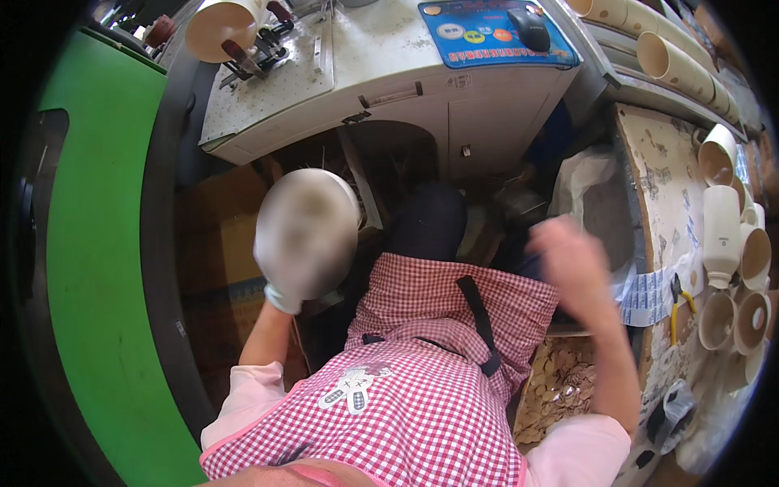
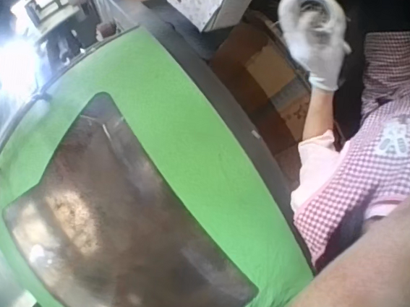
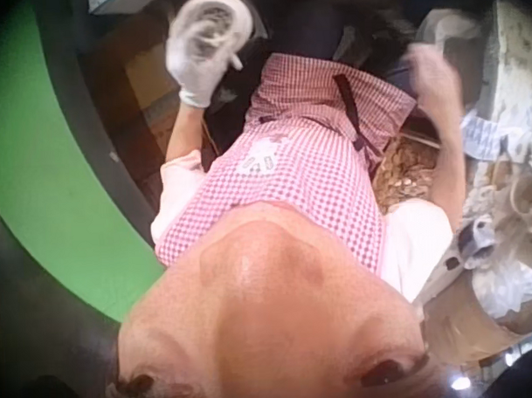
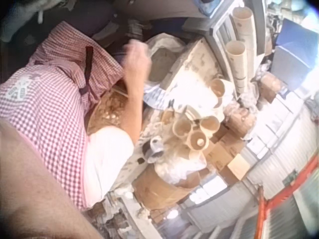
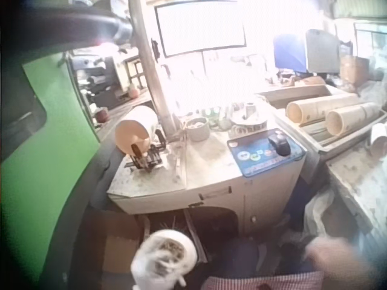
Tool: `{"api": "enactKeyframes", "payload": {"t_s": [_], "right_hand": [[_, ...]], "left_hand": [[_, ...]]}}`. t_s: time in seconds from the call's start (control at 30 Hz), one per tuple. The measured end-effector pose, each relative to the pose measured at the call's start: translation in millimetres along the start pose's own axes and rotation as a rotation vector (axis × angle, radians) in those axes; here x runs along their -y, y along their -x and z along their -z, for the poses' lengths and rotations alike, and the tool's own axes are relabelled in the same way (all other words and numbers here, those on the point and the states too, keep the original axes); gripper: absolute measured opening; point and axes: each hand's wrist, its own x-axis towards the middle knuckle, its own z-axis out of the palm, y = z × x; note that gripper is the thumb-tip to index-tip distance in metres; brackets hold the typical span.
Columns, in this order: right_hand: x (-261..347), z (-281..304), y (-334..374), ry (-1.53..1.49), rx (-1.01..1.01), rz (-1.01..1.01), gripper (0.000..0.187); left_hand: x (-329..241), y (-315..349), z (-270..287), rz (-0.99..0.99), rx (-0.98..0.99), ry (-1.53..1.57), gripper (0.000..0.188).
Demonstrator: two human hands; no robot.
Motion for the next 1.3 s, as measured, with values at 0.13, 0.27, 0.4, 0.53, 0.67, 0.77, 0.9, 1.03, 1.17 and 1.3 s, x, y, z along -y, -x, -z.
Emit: {"api": "enactKeyframes", "payload": {"t_s": [0.13,0.27,0.4,0.53,0.67,0.77,0.9,1.03,1.17,1.3], "right_hand": [[-155.1,70.9,49.9,0.689,-0.338,-0.852,0.038],[-238.1,88.4,120.7,1.070,-0.092,-0.601,0.025],[-229.9,80.8,114.7,0.805,-0.422,-0.838,0.025],[-175.6,81.4,79.9,1.072,-0.783,-0.346,0.025],[-174.3,-1.0,91.7,-0.486,-0.407,-0.737,0.023],[-267.7,-101.2,85.1,0.168,-0.006,-0.664,0.020],[-415.5,-202.2,93.1,0.381,0.050,-0.634,0.029],[-500.7,-250.0,131.2,0.203,-0.037,-0.718,0.031],[-498.6,-232.9,144.5,0.455,0.072,-0.547,0.036],[-396.1,-150.7,117.4,0.102,-0.177,-0.914,0.028]], "left_hand": [[29.2,-19.4,19.9,0.095,-0.482,-0.268,0.059],[39.5,-33.0,24.9,0.040,-0.579,-0.343,0.056],[41.1,-40.3,52.0,0.200,-0.588,-0.009,0.026],[34.6,-47.8,54.5,0.227,-0.469,-0.300,0.025],[17.3,-42.8,17.7,0.455,-0.250,-0.034,0.028],[31.1,-40.1,-18.9,0.465,-0.165,0.282,0.020],[49.6,-35.9,-12.1,0.550,-0.189,0.084,0.029],[41.3,-36.6,-5.9,0.481,-0.128,0.242,0.026],[26.9,-39.5,-8.3,0.552,-0.104,0.452,0.019],[19.7,-43.6,-4.4,0.458,-0.046,0.425,0.030]]}}
